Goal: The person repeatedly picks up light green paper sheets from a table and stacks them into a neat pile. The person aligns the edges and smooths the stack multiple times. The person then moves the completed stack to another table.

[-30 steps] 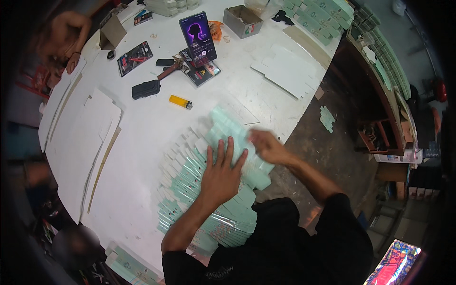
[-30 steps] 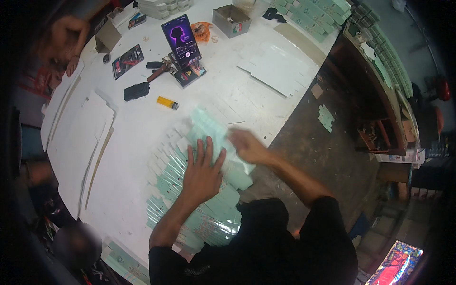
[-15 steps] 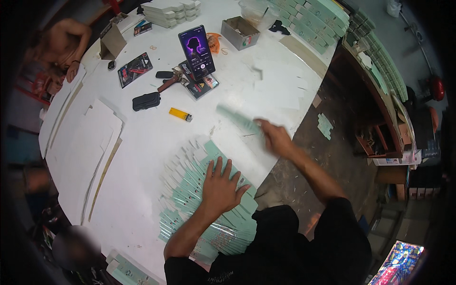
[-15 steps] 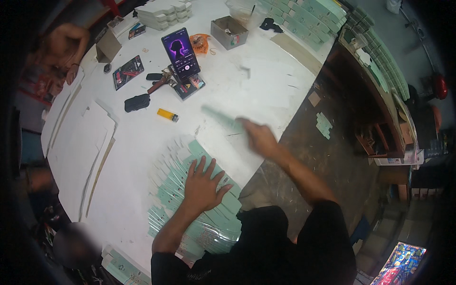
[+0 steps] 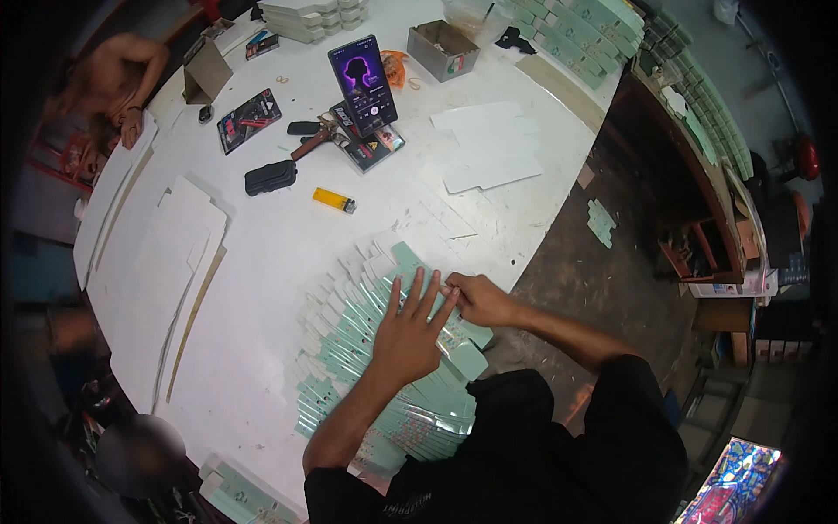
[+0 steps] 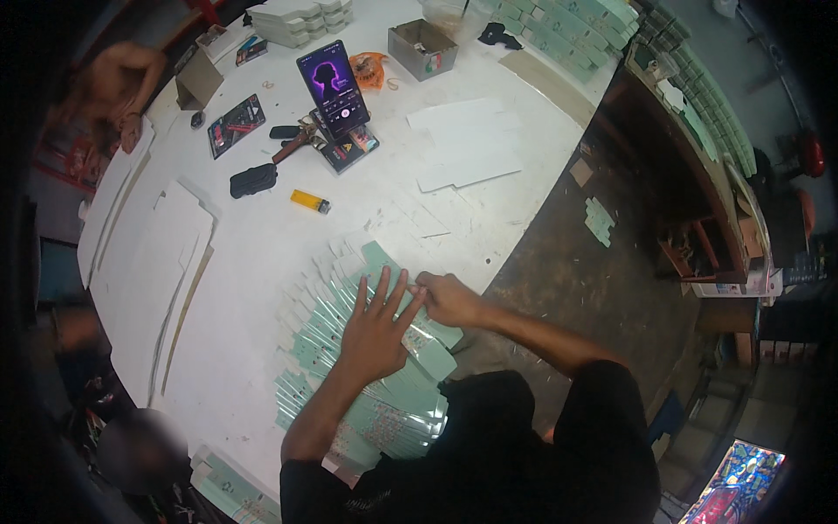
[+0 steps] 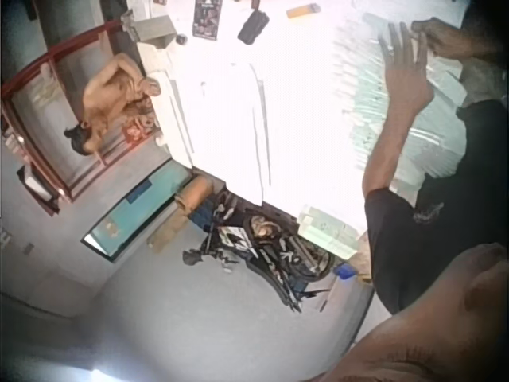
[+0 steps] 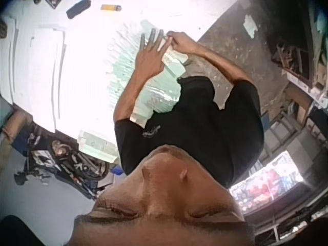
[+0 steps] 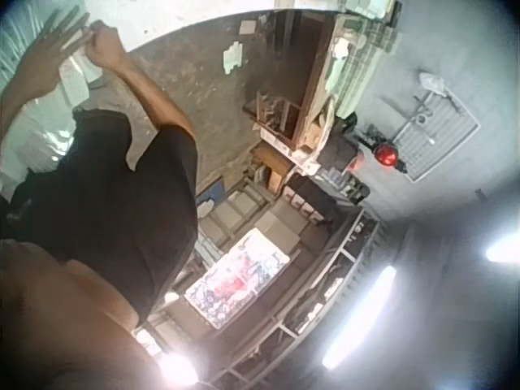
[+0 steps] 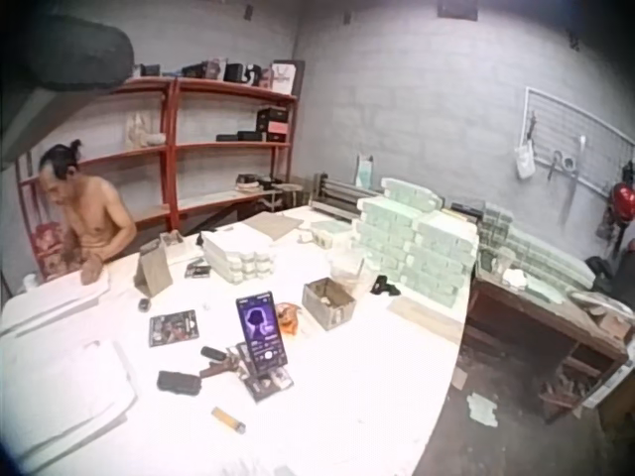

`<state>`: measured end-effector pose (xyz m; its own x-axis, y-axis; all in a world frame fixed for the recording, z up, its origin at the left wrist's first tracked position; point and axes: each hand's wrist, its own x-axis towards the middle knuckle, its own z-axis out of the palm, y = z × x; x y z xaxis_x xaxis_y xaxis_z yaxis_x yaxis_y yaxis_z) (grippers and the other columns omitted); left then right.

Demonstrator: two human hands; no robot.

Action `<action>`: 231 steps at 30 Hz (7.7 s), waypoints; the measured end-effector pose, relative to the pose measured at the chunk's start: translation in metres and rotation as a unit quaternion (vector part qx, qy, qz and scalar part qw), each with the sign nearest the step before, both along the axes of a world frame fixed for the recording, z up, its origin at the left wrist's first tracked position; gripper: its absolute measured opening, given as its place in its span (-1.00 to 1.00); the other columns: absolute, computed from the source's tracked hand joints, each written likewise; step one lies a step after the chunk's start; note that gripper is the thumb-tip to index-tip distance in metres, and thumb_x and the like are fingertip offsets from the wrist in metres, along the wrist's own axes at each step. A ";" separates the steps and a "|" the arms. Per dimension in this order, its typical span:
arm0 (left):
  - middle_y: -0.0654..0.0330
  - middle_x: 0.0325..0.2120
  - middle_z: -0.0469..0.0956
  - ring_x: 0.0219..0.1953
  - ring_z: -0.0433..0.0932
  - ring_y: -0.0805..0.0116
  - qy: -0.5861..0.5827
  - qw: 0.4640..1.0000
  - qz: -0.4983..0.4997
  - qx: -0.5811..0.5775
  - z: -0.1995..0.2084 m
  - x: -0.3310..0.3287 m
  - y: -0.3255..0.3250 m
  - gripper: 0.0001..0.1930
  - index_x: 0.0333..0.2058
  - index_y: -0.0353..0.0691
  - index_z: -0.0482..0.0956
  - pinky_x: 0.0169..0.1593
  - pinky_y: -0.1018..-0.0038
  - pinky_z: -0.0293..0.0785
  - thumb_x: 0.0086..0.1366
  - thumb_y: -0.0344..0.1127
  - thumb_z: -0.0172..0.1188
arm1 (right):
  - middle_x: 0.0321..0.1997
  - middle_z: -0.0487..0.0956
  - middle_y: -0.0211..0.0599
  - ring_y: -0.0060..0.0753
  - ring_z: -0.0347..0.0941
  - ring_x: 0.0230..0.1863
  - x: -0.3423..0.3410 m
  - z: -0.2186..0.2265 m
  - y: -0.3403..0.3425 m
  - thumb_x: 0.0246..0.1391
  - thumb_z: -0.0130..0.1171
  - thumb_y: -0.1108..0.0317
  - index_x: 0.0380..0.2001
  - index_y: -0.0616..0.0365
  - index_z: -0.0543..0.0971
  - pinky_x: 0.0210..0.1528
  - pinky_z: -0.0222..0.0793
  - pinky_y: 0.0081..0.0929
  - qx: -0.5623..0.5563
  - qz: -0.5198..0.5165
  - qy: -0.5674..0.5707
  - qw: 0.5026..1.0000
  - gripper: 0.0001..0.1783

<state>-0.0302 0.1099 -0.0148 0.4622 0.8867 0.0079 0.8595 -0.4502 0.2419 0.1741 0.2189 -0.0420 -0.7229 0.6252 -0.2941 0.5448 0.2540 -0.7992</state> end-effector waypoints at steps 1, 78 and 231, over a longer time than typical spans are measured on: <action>-0.26 0.52 0.02 0.56 -0.12 -0.41 -0.035 0.999 -0.003 -0.037 0.000 -0.004 0.000 0.09 0.50 -0.07 0.22 0.53 -0.34 -0.24 0.03 0.15 0.49 | -0.14 0.64 0.13 0.23 0.61 -0.20 0.004 0.001 0.008 0.26 0.14 0.43 -0.07 0.26 0.59 -0.19 0.49 0.04 0.015 0.047 -0.058 0.997 -0.78; -0.51 0.39 0.18 0.51 0.05 -0.42 -0.201 0.972 0.083 -0.084 -0.003 -0.015 -0.007 0.35 0.28 -0.61 0.40 0.57 -0.10 -0.20 -0.06 0.69 0.25 | 0.25 0.60 0.07 -0.14 0.49 0.34 -0.050 0.047 -0.014 0.41 0.16 -0.11 0.34 0.38 0.39 0.43 0.32 -0.19 -0.121 -0.204 0.220 0.946 -0.23; -0.23 0.18 0.49 0.20 0.51 -0.22 -0.105 0.927 0.309 -0.186 0.077 -0.038 -0.066 0.11 0.36 -0.43 0.26 0.29 0.06 0.41 0.16 0.44 0.34 | 0.62 0.05 0.23 0.39 -0.13 0.63 -0.086 0.076 -0.050 0.27 0.17 -0.25 0.55 -0.03 0.22 0.41 -0.40 0.82 0.302 0.250 -0.091 0.915 -0.07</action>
<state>-0.0682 0.0438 0.0621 -0.1115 0.9412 -0.3190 0.8425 0.2598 0.4720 0.0876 0.1691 0.0345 -0.9366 0.3173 -0.1486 0.3497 0.8736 -0.3385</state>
